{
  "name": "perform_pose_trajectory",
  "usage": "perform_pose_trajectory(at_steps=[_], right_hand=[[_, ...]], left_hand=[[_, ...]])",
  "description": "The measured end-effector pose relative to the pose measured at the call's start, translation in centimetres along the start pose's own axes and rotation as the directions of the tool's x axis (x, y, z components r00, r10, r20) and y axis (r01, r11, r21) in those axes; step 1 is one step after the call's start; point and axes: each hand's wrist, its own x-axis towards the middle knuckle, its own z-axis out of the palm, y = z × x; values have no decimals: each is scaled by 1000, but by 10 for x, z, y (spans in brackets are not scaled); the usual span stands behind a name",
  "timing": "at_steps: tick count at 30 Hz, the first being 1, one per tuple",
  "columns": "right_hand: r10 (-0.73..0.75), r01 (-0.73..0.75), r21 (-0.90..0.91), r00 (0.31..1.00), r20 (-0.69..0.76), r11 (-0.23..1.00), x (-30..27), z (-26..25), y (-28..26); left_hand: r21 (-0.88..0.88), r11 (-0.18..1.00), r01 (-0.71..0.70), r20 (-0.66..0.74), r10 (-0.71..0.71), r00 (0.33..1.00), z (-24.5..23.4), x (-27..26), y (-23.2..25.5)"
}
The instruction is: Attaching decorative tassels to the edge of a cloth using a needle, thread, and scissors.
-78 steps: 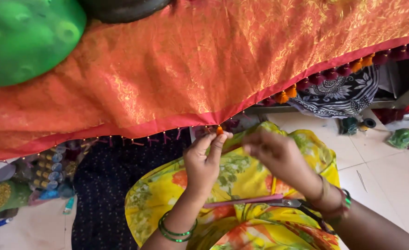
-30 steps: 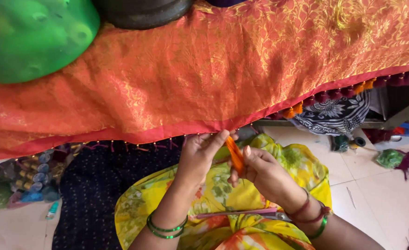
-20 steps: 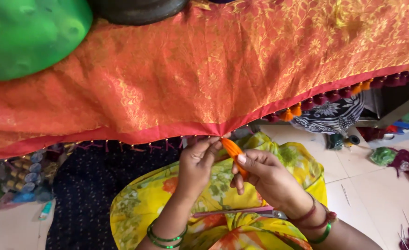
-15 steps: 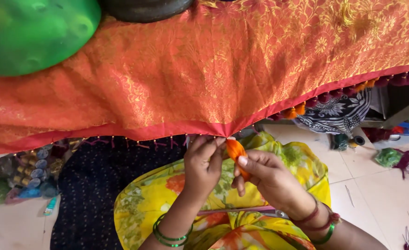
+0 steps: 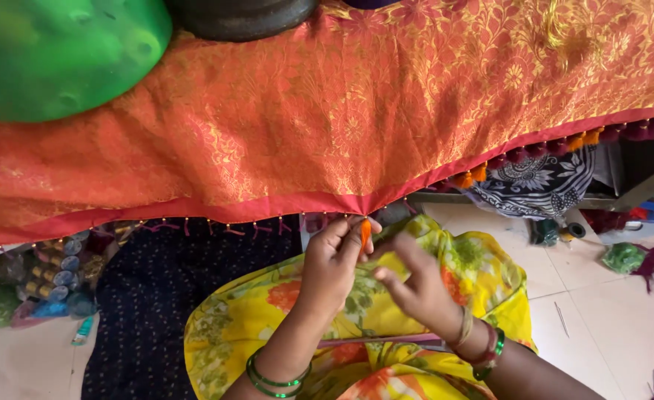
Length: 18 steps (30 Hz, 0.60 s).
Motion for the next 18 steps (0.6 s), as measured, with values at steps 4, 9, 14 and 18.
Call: perform_pose_trajectory(at_steps=[4, 9, 14, 18], right_hand=[[364, -316, 563, 931, 29, 764, 29, -1, 0], [583, -552, 723, 772, 254, 415, 40, 19, 27], [593, -443, 691, 805, 24, 572, 39, 29, -2], [318, -222, 362, 920, -231, 906, 12, 40, 6]], left_hand=[[-219, 966, 135, -86, -157, 984, 9, 2, -9], [-573, 818, 52, -100, -133, 986, 9, 0, -57], [273, 931, -242, -252, 312, 916, 4, -6, -5], [-12, 985, -173, -43, 172, 984, -6, -2, 26]])
